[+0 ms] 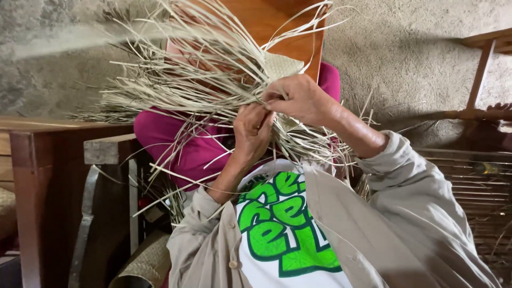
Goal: Weaving straw fibers together to create a structured object like a hat or basket
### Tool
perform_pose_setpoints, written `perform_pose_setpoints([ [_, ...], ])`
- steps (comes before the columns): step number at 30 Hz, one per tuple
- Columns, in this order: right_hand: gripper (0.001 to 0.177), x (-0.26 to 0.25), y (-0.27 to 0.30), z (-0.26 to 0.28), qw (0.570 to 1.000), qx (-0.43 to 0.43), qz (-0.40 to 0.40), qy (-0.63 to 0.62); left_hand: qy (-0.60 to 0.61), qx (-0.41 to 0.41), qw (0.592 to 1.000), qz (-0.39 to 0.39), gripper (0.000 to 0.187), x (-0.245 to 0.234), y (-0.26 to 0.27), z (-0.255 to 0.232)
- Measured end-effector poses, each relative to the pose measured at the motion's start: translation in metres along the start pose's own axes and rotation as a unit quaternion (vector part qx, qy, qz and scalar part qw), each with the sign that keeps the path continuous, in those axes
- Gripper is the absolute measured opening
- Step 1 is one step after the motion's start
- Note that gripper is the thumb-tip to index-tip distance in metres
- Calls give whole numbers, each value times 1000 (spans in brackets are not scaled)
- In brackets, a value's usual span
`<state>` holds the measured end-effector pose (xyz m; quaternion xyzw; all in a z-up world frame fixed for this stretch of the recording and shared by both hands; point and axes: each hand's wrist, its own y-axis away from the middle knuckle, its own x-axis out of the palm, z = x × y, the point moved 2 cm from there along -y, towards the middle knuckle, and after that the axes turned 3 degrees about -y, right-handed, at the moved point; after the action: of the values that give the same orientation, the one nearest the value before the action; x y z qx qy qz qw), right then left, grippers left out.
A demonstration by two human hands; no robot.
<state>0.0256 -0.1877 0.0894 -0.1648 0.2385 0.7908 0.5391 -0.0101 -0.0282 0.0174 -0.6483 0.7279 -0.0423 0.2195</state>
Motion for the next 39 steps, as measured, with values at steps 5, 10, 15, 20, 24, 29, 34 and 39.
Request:
perform_pose_setpoints([
  [5,13,1,14,-7,997,28,8,-75,2,30,999,-14,5,-6,-9,-8],
  [10,25,-1,16,-7,994,-33,-62,-86,-98,86,991,-29,6,5,1,11],
  [15,12,2,36,-13,996,-50,-48,-48,133,-150,980,15,7,-3,-6,-2],
  [20,9,-11,47,13,992,-59,-23,-107,205,-213,955,24,11,20,12,26],
  [24,25,-32,58,48,967,47,-18,-248,182,-192,964,24,18,11,-2,6],
  [29,20,1,58,-24,973,-52,-66,214,218,-198,955,40,8,25,14,27],
  [34,30,11,57,-33,966,40,-98,237,206,-160,965,37,7,18,6,8],
  [39,16,-23,53,37,950,152,-49,-268,97,-77,992,34,7,3,-8,-26],
])
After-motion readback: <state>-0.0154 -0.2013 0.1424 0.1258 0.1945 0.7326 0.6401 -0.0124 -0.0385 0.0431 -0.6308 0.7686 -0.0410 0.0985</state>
